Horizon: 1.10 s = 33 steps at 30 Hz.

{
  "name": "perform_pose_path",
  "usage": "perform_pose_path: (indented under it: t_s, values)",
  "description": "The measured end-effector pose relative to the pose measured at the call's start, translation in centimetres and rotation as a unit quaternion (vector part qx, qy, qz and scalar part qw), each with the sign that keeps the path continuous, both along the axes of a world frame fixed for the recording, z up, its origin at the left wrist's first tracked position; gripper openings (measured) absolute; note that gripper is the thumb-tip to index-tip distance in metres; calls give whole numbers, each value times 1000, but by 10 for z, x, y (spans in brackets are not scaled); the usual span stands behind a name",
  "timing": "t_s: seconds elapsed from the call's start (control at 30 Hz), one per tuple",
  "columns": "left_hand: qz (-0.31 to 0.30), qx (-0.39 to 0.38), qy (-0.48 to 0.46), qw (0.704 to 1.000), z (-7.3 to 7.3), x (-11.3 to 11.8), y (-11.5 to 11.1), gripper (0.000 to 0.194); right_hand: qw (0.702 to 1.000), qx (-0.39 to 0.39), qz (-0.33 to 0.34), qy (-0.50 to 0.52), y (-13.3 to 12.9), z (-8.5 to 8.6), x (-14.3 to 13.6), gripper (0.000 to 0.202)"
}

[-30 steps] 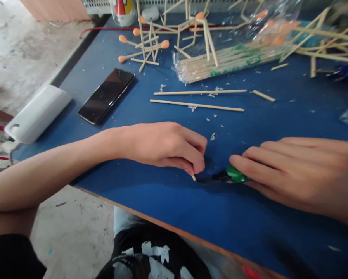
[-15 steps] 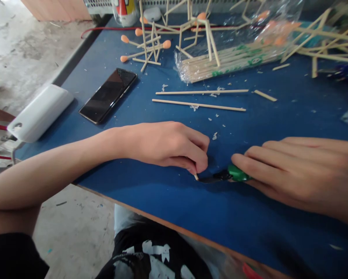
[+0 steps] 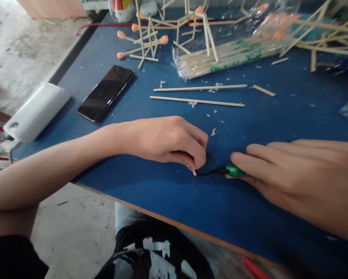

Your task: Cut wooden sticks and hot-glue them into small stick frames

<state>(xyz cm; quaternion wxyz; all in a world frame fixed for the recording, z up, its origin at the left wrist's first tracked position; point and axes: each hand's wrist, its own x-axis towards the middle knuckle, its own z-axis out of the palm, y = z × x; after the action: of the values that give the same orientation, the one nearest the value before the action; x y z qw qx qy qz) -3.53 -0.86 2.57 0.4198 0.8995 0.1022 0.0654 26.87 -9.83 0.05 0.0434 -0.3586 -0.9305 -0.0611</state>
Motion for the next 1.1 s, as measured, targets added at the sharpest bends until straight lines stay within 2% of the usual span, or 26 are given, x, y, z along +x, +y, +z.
perform_pose_path:
  t_s: [0.1,0.2,0.4,0.5,0.6,0.7,0.9,1.1]
  values:
    - [-8,0,-11,1000,-1,0,1,20,997,43,37,-59,1,4,-2,20]
    - [-9,-8,-8,1000,0,1,2,18,994,68,62,-56,4,10,-8,20]
    - [16,-49,-8,999,5,1,1,18,993,59,89,-47,14,14,-11,38]
    - [17,-48,-8,999,4,-1,1,17,994,1,105,-39,25,10,-4,43]
    - [2,-24,-3,1000,0,-3,1,16,989,-126,77,29,39,9,3,42]
    - [-8,-4,4,1000,-2,-4,2,18,968,-227,65,83,50,12,7,46]
    - [3,-15,3,1000,1,-2,2,13,948,-289,61,120,57,19,7,54]
    - [-6,27,22,999,0,-3,3,20,934,-314,72,152,60,21,7,53]
